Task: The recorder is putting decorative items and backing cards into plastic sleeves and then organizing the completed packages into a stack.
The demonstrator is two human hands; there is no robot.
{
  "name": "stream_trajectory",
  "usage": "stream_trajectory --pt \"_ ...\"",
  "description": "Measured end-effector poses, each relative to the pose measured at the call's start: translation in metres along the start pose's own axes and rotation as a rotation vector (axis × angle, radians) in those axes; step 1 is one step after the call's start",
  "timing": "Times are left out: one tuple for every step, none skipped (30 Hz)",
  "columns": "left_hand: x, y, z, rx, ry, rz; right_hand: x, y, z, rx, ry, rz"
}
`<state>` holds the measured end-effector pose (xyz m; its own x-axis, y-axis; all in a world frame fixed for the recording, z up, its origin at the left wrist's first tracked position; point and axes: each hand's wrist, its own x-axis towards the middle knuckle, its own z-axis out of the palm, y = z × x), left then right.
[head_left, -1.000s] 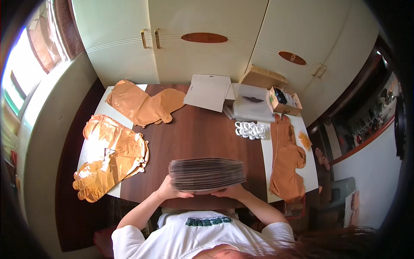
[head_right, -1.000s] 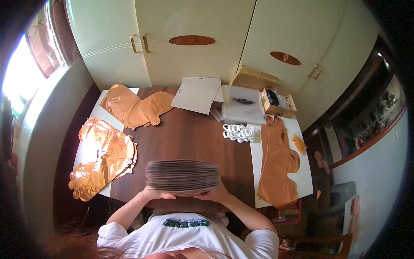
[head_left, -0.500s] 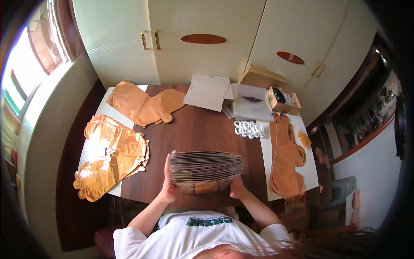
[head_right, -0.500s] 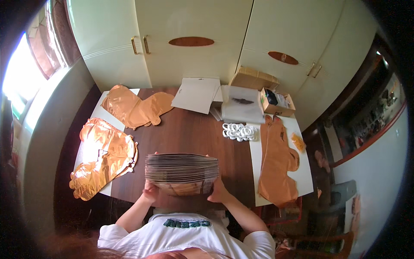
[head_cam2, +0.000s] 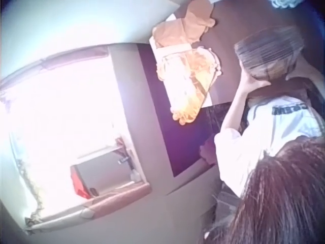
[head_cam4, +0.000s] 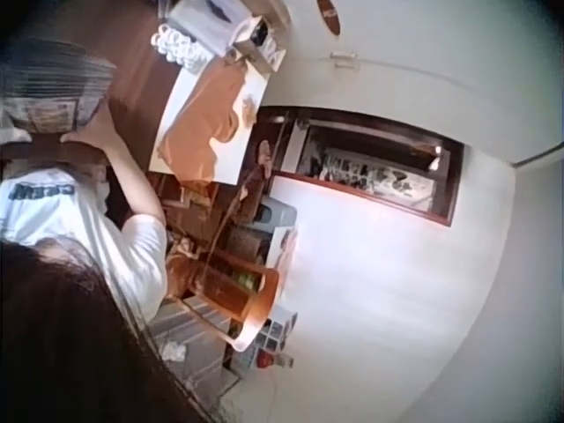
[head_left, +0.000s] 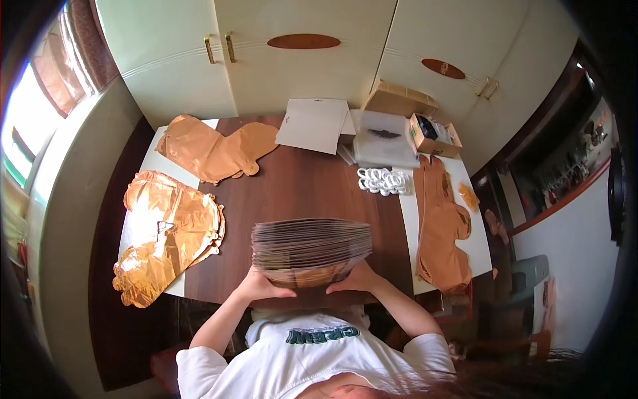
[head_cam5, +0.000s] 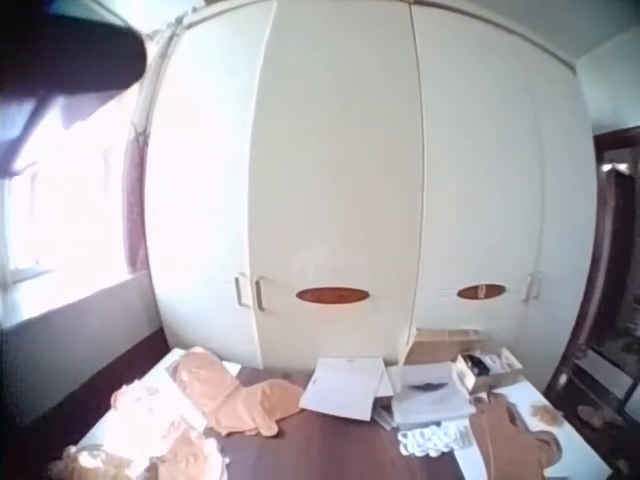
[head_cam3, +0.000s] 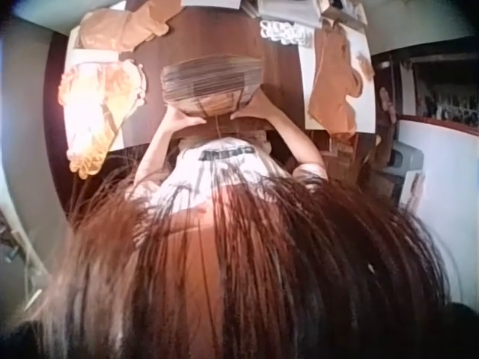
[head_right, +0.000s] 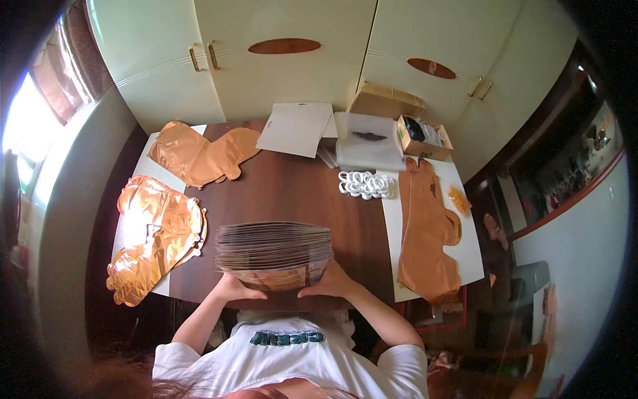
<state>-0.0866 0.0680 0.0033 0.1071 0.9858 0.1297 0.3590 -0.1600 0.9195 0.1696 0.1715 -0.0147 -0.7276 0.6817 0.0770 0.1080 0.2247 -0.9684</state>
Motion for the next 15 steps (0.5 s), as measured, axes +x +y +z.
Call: stream_trajectory --pt "0.0 -0.002 0.003 -0.002 -0.005 -0.003 0.005 -0.008 0.004 -0.033 -0.048 0.068" --pt "0.001 -0.008 0.007 -0.009 0.042 -0.019 0.007 -0.008 0.006 -0.03 -0.045 0.073" --pt "0.002 -0.011 0.01 -0.015 0.088 -0.036 0.008 -0.007 0.008 -0.028 0.0 0.026" --pt "0.004 -0.012 0.014 0.016 0.155 0.06 0.008 -0.007 0.01 -0.027 0.045 -0.02" --pt "0.006 -0.012 0.014 0.013 0.149 0.057 0.008 -0.008 0.011 -0.025 0.048 -0.014" --pt "0.009 -0.006 0.012 0.056 0.162 0.043 0.008 -0.008 0.01 -0.078 0.039 0.019" --pt "0.011 -0.003 0.011 0.099 0.175 0.031 0.008 -0.008 0.011 -0.131 0.029 0.052" --pt "0.011 -0.01 0.013 0.099 0.216 0.064 0.007 -0.006 0.012 -0.131 0.032 0.055" --pt "0.012 -0.012 0.012 0.097 0.213 0.067 0.009 -0.003 0.013 -0.171 0.071 -0.006" --pt "0.012 -0.013 0.012 0.14 0.201 0.068 0.009 -0.002 0.013 -0.212 0.11 -0.068" --pt "0.013 -0.014 0.011 0.183 0.191 0.07 0.008 -0.004 0.01 -0.214 0.114 -0.067" --pt "0.012 -0.013 0.009 0.183 0.189 0.069 0.008 -0.011 0.008 -0.267 0.055 -0.041" --pt "0.013 -0.01 0.006 0.19 0.207 0.108 0.01 -0.017 0.004 -0.32 -0.003 -0.014" --pt "0.012 -0.009 0.004 0.197 0.224 0.145 0.012 -0.021 -0.001 -0.262 -0.071 -0.007" --pt "0.012 -0.017 0.0 0.12 0.171 0.196 0.017 -0.026 -0.009 -0.205 -0.139 -0.005"
